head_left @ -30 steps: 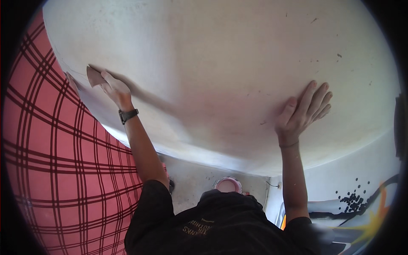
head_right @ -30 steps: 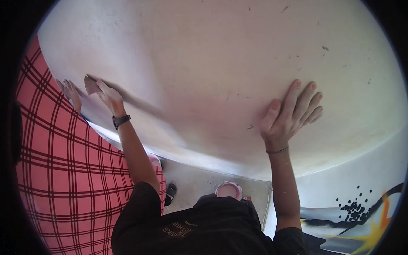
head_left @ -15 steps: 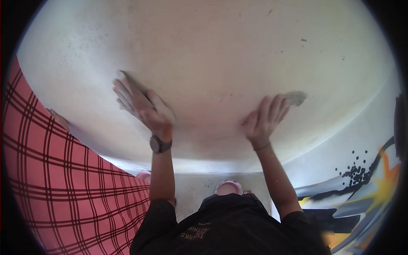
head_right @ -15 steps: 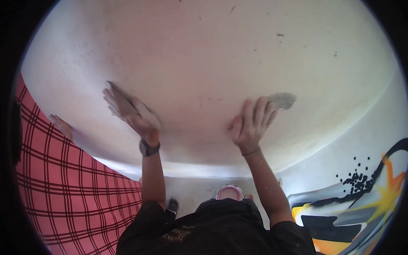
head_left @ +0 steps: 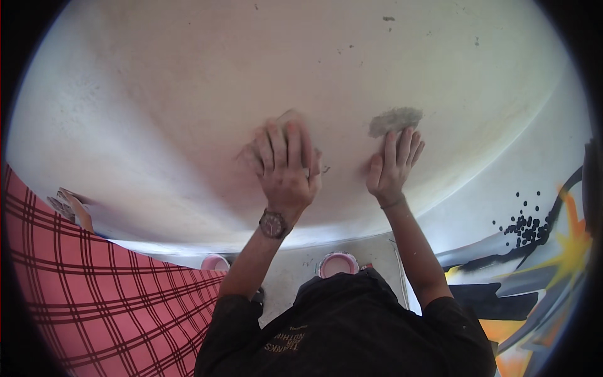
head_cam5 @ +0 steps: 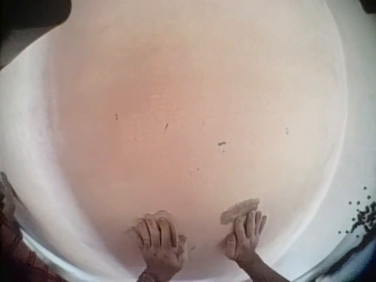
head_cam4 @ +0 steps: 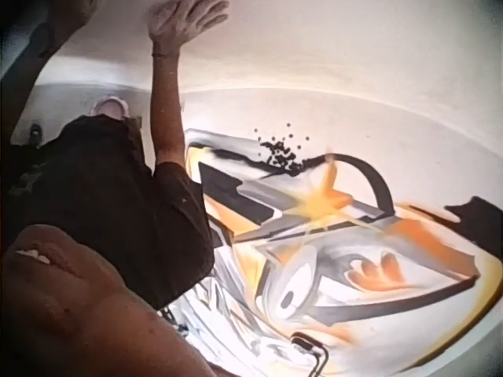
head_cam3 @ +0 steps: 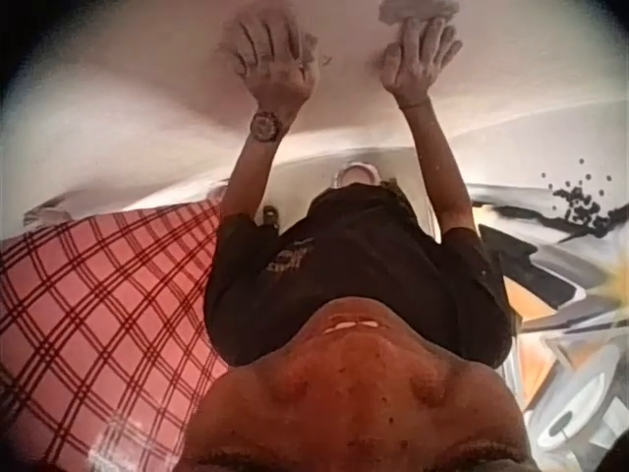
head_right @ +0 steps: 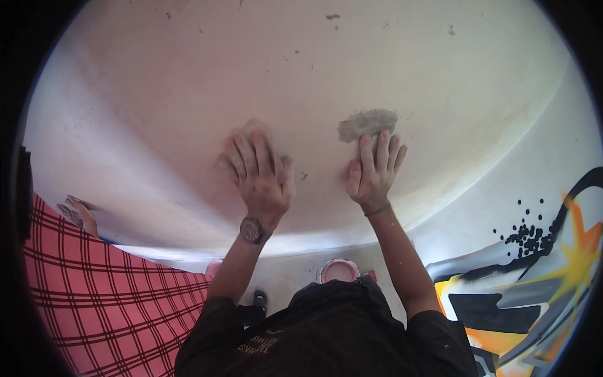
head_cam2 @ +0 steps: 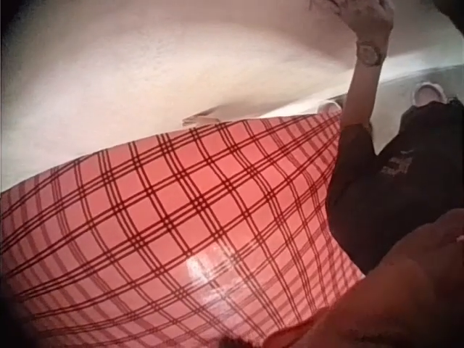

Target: Sanding a patched area on a wall with sandpaper.

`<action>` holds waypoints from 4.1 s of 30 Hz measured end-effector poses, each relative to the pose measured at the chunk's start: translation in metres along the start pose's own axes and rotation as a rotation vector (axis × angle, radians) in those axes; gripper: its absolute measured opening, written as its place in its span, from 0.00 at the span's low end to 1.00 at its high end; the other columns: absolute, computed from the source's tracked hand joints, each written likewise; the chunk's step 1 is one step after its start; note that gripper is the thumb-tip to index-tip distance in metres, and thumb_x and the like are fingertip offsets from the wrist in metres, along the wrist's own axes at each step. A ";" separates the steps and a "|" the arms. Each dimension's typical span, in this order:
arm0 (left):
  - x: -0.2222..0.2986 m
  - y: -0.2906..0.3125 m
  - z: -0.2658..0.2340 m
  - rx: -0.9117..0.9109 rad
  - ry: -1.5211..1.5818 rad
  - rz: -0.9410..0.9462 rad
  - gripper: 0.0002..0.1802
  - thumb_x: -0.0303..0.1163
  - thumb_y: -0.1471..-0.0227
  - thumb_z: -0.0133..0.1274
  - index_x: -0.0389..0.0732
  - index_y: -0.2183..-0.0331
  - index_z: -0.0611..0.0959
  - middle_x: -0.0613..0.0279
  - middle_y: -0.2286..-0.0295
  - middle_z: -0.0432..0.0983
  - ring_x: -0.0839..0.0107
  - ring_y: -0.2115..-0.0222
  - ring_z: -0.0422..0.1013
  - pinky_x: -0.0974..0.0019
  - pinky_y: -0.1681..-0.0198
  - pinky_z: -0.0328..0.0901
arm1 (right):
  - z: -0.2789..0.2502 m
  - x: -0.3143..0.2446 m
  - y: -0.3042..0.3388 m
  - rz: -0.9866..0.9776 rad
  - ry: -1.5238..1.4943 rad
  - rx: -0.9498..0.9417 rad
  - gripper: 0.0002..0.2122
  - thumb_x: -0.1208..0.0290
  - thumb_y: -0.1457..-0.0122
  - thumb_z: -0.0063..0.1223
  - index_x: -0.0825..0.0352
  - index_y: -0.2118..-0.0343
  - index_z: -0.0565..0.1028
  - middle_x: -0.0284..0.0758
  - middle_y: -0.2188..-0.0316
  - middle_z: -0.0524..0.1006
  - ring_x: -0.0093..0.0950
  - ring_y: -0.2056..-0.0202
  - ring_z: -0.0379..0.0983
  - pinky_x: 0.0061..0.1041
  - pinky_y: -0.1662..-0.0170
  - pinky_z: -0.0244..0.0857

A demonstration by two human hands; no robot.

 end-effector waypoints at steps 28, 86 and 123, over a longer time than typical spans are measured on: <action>-0.077 0.050 -0.034 0.112 0.076 -0.314 0.36 0.40 0.48 0.47 0.35 0.40 0.61 0.42 0.39 0.51 0.41 0.37 0.43 0.39 0.37 0.37 | -0.012 -0.154 -0.108 0.022 -0.342 -0.123 0.23 0.65 0.44 0.44 0.58 0.43 0.70 0.45 0.36 0.57 0.48 0.33 0.38 0.51 0.35 0.19; -0.259 0.064 -0.071 0.686 0.209 -0.817 0.29 0.40 0.36 0.35 0.23 0.46 0.64 0.38 0.48 0.65 0.53 0.49 0.63 0.59 0.42 0.55 | 0.061 -0.312 -0.098 -0.592 -0.530 -0.181 0.22 0.65 0.41 0.40 0.57 0.42 0.67 0.25 0.39 0.62 0.22 0.38 0.55 0.32 0.34 0.45; 0.101 -0.019 0.019 -0.079 0.118 0.315 0.29 0.42 0.41 0.40 0.44 0.40 0.65 0.59 0.39 0.56 0.67 0.37 0.50 0.57 0.35 0.40 | -0.080 -0.018 -0.040 0.202 -0.493 0.105 0.21 0.71 0.42 0.47 0.76 0.48 0.66 0.48 0.57 0.73 0.40 0.54 0.71 0.36 0.47 0.62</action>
Point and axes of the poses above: each hand's wrist, its own y-axis away from the middle knuckle, its own z-axis out of the palm, x = y × z, the point moved 1 cm from there along -y, towards the middle knuckle
